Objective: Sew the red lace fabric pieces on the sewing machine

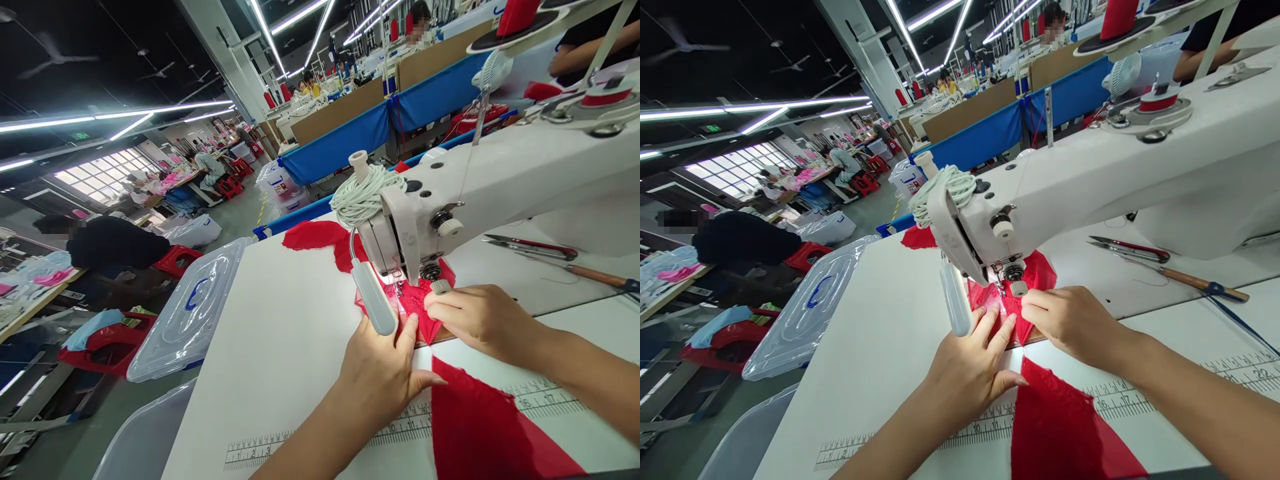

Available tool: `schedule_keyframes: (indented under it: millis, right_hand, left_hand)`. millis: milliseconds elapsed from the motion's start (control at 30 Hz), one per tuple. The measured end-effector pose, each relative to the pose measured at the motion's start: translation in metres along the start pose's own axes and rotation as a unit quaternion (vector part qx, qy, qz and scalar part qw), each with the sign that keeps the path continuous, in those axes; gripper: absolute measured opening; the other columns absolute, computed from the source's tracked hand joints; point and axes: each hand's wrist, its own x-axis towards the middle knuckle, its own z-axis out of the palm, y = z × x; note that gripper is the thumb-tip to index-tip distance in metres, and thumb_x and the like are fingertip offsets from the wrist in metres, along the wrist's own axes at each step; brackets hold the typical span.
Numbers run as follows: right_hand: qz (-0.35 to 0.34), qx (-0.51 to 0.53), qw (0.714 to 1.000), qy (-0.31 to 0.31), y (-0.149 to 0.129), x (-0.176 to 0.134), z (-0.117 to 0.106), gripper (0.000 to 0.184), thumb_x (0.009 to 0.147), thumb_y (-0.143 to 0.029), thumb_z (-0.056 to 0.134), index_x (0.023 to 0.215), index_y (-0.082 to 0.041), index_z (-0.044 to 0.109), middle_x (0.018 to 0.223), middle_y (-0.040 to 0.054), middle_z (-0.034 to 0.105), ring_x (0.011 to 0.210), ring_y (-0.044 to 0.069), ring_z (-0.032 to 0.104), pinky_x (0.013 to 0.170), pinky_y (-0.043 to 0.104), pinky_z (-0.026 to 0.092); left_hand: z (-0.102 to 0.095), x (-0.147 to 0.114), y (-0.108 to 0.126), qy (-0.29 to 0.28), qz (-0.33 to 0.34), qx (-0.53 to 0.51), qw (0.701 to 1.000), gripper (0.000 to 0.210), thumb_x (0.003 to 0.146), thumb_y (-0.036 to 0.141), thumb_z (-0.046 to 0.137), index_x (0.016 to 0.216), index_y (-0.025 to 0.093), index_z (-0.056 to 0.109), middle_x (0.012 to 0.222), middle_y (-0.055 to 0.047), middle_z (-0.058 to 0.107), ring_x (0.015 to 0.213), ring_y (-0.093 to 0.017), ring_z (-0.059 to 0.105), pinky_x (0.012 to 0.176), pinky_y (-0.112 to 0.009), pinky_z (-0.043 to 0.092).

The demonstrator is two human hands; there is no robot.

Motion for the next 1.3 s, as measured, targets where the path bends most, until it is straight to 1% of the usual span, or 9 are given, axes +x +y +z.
schedule_keyframes:
  millis: [67, 167, 267, 600, 867, 1033, 1133, 1233, 1300]
  right_hand:
    - [-0.007, -0.01, 1.0, 0.005, 0.0, 0.001, -0.001, 0.031, 0.088, -0.001, 0.04, 0.067, -0.02, 0.052, 0.063, -0.0018, 0.051, 0.051, 0.012, 0.035, 0.048, 0.03, 0.025]
    - [-0.025, -0.024, 0.999, 0.011, 0.0, 0.005, -0.006, 0.03, 0.084, 0.002, 0.041, 0.064, -0.02, 0.048, 0.062, -0.003, 0.044, 0.051, 0.012, 0.032, 0.048, 0.03, 0.023]
    - [-0.041, -0.036, 0.998, 0.012, 0.001, 0.007, -0.009, 0.029, 0.084, 0.001, 0.042, 0.065, -0.02, 0.048, 0.061, -0.0035, 0.044, 0.05, 0.011, 0.032, 0.047, 0.029, 0.023]
    - [-0.046, -0.059, 0.997, 0.022, 0.003, 0.009, -0.007, 0.034, 0.093, -0.006, 0.04, 0.063, -0.019, 0.049, 0.059, -0.0024, 0.045, 0.049, 0.012, 0.034, 0.048, 0.029, 0.022]
    - [-0.041, -0.076, 0.996, 0.028, 0.003, 0.012, -0.008, 0.031, 0.085, 0.002, 0.039, 0.064, -0.019, 0.047, 0.055, -0.0037, 0.038, 0.049, 0.012, 0.032, 0.048, 0.028, 0.019]
    - [-0.029, -0.069, 0.997, 0.007, 0.006, 0.009, -0.005, 0.029, 0.081, 0.001, 0.039, 0.062, -0.02, 0.045, 0.056, -0.003, 0.039, 0.048, 0.012, 0.03, 0.047, 0.028, 0.018]
    - [-0.007, -0.065, 0.998, -0.003, 0.006, 0.007, -0.002, 0.027, 0.08, 0.001, 0.037, 0.065, -0.02, 0.048, 0.058, -0.0023, 0.043, 0.047, 0.012, 0.032, 0.047, 0.028, 0.019]
    - [0.016, -0.061, 0.998, -0.013, 0.004, 0.007, -0.002, 0.026, 0.082, -0.003, 0.037, 0.071, -0.02, 0.052, 0.067, 0.0002, 0.054, 0.048, 0.012, 0.039, 0.047, 0.028, 0.022]
    - [0.018, -0.058, 0.998, -0.019, 0.001, 0.007, -0.004, 0.023, 0.084, -0.007, 0.038, 0.077, -0.02, 0.056, 0.067, 0.0003, 0.056, 0.048, 0.013, 0.043, 0.046, 0.028, 0.024]
  left_hand:
    - [0.0, -0.001, 0.001, -0.002, 0.0, 0.005, 1.0, 0.08, 0.095, 0.071, 0.021, 0.129, 0.011, 0.061, 0.114, -0.02, 0.066, 0.102, -0.03, 0.064, 0.073, -0.036, 0.056]
    - [0.0, -0.001, 0.002, 0.007, 0.007, 0.01, 1.0, 0.081, 0.095, 0.071, 0.018, 0.129, 0.011, 0.061, 0.113, -0.02, 0.067, 0.103, -0.03, 0.063, 0.078, -0.039, 0.056]
    - [0.0, 0.0, 0.002, 0.024, 0.007, 0.004, 1.0, 0.082, 0.095, 0.07, 0.016, 0.126, 0.011, 0.063, 0.113, -0.02, 0.067, 0.101, -0.031, 0.064, 0.082, -0.041, 0.055]
    - [0.007, 0.0, -0.001, 0.038, -0.007, 0.002, 0.999, 0.087, 0.095, 0.069, 0.008, 0.127, 0.011, 0.065, 0.116, -0.02, 0.068, 0.1, -0.031, 0.065, 0.082, -0.041, 0.054]
    - [0.013, -0.003, -0.003, -0.003, -0.017, 0.03, 0.999, 0.084, 0.093, 0.073, 0.02, 0.135, 0.012, 0.059, 0.116, -0.021, 0.067, 0.11, -0.034, 0.062, 0.085, -0.044, 0.055]
    - [0.016, -0.004, -0.003, -0.005, -0.018, 0.068, 0.998, 0.083, 0.09, 0.075, 0.031, 0.138, 0.012, 0.056, 0.127, -0.022, 0.062, 0.118, -0.037, 0.059, 0.09, -0.048, 0.053]
    - [0.015, -0.002, -0.003, 0.016, -0.017, 0.073, 0.997, 0.083, 0.091, 0.076, 0.032, 0.138, 0.012, 0.056, 0.124, -0.021, 0.064, 0.119, -0.037, 0.057, 0.093, -0.049, 0.05]
    - [0.011, 0.002, -0.002, 0.041, -0.012, 0.071, 0.997, 0.074, 0.096, 0.068, 0.034, 0.132, 0.009, 0.059, 0.12, -0.018, 0.066, 0.114, -0.033, 0.059, 0.093, -0.046, 0.049]
    - [0.01, 0.006, -0.001, 0.057, -0.002, 0.065, 0.996, 0.061, 0.099, 0.057, 0.041, 0.126, 0.006, 0.061, 0.116, -0.016, 0.067, 0.107, -0.029, 0.061, 0.088, -0.042, 0.05]
